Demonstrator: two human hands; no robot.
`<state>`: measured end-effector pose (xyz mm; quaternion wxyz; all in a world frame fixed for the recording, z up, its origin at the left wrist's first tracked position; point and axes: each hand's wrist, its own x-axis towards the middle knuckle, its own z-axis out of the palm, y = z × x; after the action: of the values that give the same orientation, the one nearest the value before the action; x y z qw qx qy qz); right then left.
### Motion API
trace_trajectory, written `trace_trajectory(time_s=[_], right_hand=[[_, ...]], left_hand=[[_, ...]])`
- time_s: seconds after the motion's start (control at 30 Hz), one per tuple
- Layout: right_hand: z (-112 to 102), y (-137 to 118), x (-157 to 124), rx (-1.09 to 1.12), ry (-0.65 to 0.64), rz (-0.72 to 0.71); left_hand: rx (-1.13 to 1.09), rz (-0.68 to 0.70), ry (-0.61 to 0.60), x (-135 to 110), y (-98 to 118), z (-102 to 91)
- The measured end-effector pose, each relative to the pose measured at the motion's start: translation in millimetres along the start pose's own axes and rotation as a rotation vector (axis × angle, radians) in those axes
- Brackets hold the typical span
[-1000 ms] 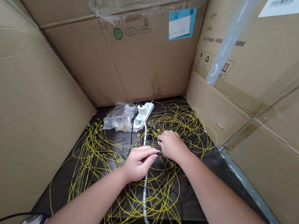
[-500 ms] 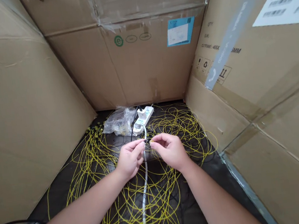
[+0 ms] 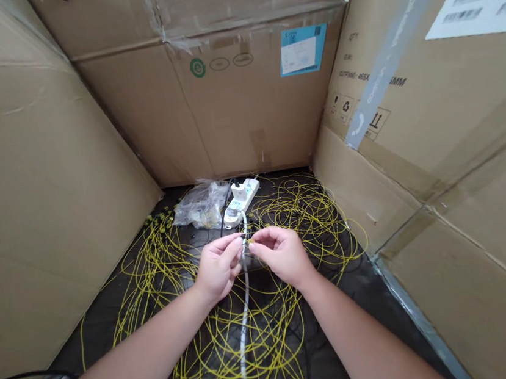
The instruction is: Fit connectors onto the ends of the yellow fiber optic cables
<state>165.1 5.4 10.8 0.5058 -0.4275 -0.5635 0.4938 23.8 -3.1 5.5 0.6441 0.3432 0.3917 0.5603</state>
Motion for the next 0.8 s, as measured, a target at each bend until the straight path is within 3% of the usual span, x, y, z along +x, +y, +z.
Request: trace_trajectory(time_s=[0.5, 0.8], right_hand=[[9.1, 3.9, -4.6, -0.023, 0.117, -0.098], [8.2, 6.7, -7.5, -0.193, 0.151, -0.345]], left_hand=[[0.12, 0.096, -0.035, -0.1, -5.2, -2.6], [0.331, 0.231, -0.052, 0.4, -7.4, -9.0]])
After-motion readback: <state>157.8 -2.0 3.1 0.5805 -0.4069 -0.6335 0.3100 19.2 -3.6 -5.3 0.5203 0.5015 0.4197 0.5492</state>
